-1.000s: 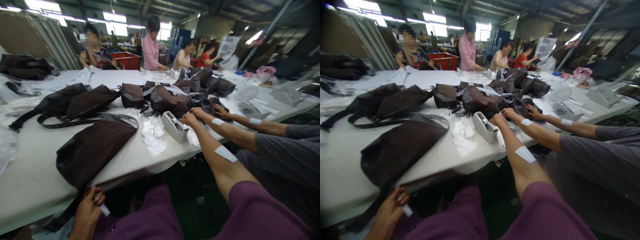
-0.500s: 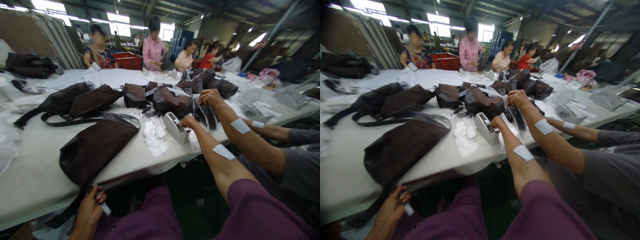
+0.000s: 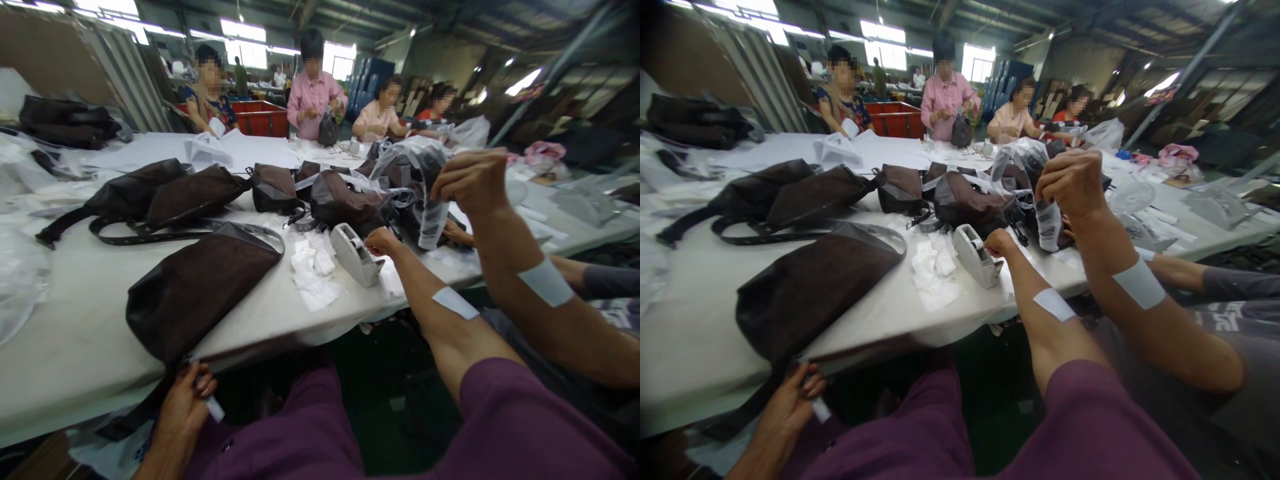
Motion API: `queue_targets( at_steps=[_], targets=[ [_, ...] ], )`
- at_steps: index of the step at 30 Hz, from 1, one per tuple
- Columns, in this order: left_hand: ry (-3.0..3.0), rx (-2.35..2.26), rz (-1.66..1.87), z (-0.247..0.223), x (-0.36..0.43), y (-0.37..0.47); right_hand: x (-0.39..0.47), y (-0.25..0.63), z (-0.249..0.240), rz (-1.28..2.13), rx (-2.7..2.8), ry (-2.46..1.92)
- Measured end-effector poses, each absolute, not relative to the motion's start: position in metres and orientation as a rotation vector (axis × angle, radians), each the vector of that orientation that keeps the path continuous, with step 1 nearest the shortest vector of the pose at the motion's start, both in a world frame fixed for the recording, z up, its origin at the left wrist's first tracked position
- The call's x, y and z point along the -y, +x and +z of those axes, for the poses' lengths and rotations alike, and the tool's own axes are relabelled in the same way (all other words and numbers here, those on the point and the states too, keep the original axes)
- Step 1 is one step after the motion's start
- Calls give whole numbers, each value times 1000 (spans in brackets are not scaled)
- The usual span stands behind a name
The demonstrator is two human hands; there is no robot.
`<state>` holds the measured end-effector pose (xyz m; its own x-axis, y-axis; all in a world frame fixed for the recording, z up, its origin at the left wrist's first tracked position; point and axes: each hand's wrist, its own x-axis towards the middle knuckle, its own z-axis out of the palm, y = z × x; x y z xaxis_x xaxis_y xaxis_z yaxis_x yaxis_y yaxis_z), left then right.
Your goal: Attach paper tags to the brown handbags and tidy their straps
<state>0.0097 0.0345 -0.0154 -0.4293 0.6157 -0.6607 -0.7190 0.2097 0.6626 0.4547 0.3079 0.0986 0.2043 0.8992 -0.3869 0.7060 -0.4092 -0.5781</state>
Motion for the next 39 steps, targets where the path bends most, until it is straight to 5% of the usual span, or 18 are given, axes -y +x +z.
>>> queue_targets(
  at_steps=[9,23,39],
  targets=[
    [-121,-1335,1480,-15,-34,10,-283,469,119,949,1387,-2123],
    [-100,-1357,1475,-16,-39,12,-225,524,79,1497,990,-1932],
    [-106,-1346,1483,-18,-40,13,-215,526,67,1613,889,-1667]
  ],
)
